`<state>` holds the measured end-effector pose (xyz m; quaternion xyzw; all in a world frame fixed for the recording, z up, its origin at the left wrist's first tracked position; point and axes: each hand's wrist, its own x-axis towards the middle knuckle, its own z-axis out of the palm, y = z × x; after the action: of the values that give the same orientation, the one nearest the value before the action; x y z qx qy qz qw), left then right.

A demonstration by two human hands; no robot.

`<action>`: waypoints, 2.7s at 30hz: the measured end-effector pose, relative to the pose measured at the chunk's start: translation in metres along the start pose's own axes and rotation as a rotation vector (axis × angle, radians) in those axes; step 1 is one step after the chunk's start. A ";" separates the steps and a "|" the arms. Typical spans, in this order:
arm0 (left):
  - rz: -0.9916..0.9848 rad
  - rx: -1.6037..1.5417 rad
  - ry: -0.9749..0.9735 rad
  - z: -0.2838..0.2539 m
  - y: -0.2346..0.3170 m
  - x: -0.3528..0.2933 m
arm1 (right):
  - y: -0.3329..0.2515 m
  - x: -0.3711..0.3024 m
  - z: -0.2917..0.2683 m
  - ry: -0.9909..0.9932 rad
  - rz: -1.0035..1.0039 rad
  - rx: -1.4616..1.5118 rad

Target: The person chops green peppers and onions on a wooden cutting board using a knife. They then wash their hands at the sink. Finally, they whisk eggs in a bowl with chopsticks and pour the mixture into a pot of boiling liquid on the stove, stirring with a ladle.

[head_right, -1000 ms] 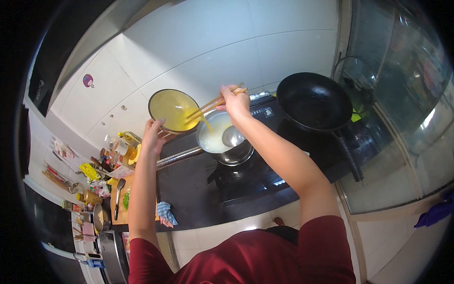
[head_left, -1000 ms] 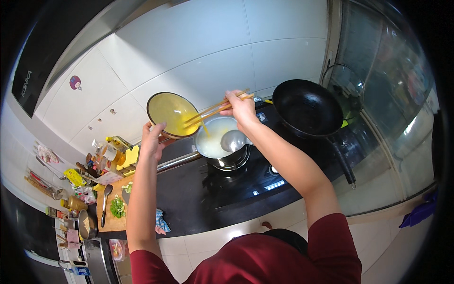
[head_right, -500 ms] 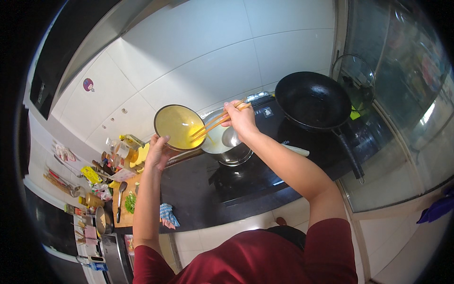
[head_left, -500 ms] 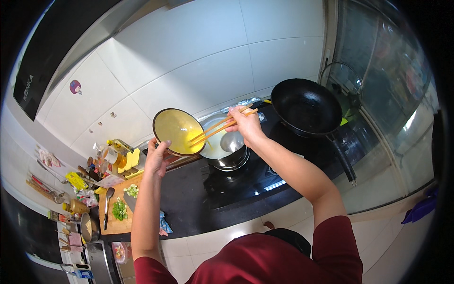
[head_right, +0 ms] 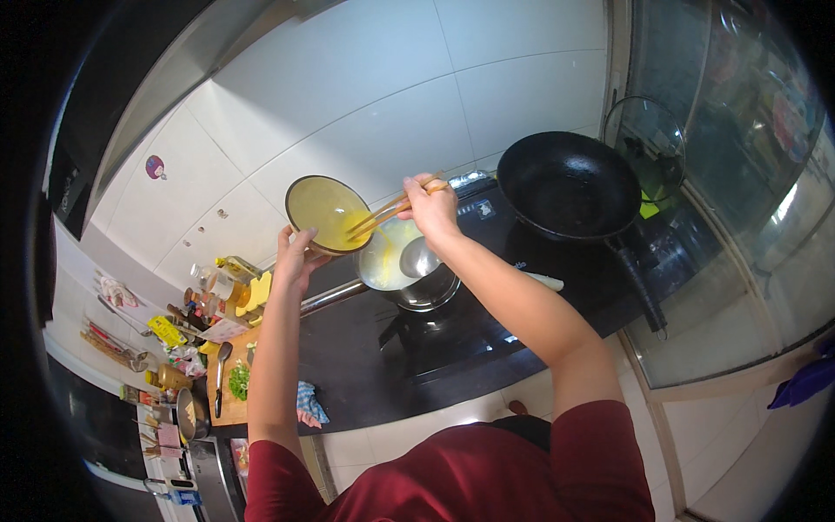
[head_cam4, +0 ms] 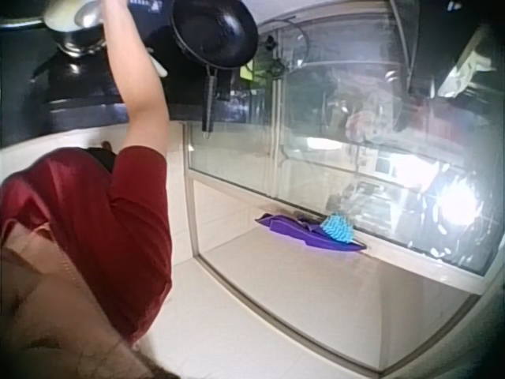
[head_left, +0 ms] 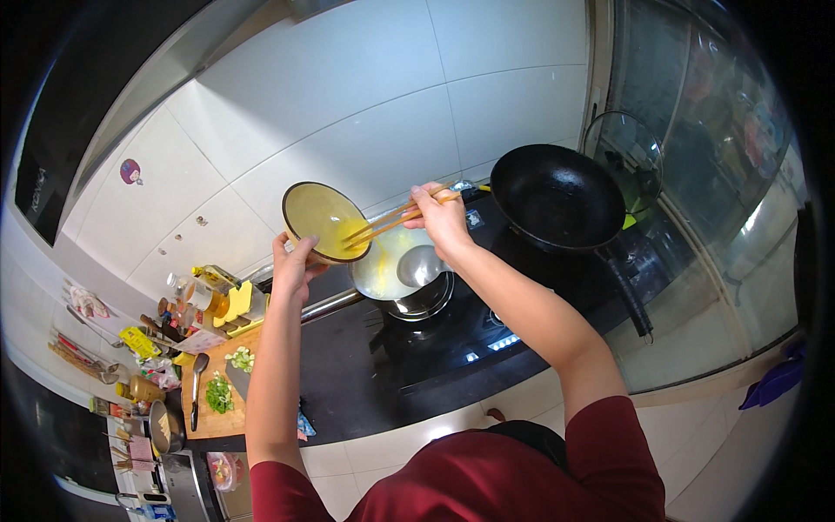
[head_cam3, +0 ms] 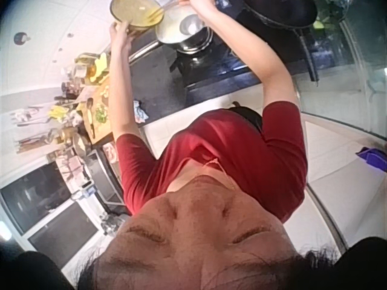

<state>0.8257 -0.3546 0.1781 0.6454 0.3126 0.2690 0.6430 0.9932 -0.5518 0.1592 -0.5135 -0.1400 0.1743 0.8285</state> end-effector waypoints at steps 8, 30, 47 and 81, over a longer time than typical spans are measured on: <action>0.054 0.100 0.020 -0.009 0.004 -0.002 | 0.002 -0.003 0.009 -0.075 0.001 -0.049; 0.086 0.301 -0.075 0.021 0.014 0.007 | 0.001 -0.001 -0.010 -0.037 -0.080 -0.118; 0.575 0.647 -0.223 0.069 0.001 0.022 | -0.025 -0.005 -0.036 0.040 -0.257 -0.316; 0.404 0.463 -0.073 -0.009 -0.007 -0.027 | 0.025 -0.020 0.030 -0.132 -0.424 -0.791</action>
<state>0.8005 -0.3688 0.1724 0.8331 0.2075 0.2897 0.4230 0.9591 -0.5265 0.1490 -0.7384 -0.3504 -0.0336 0.5752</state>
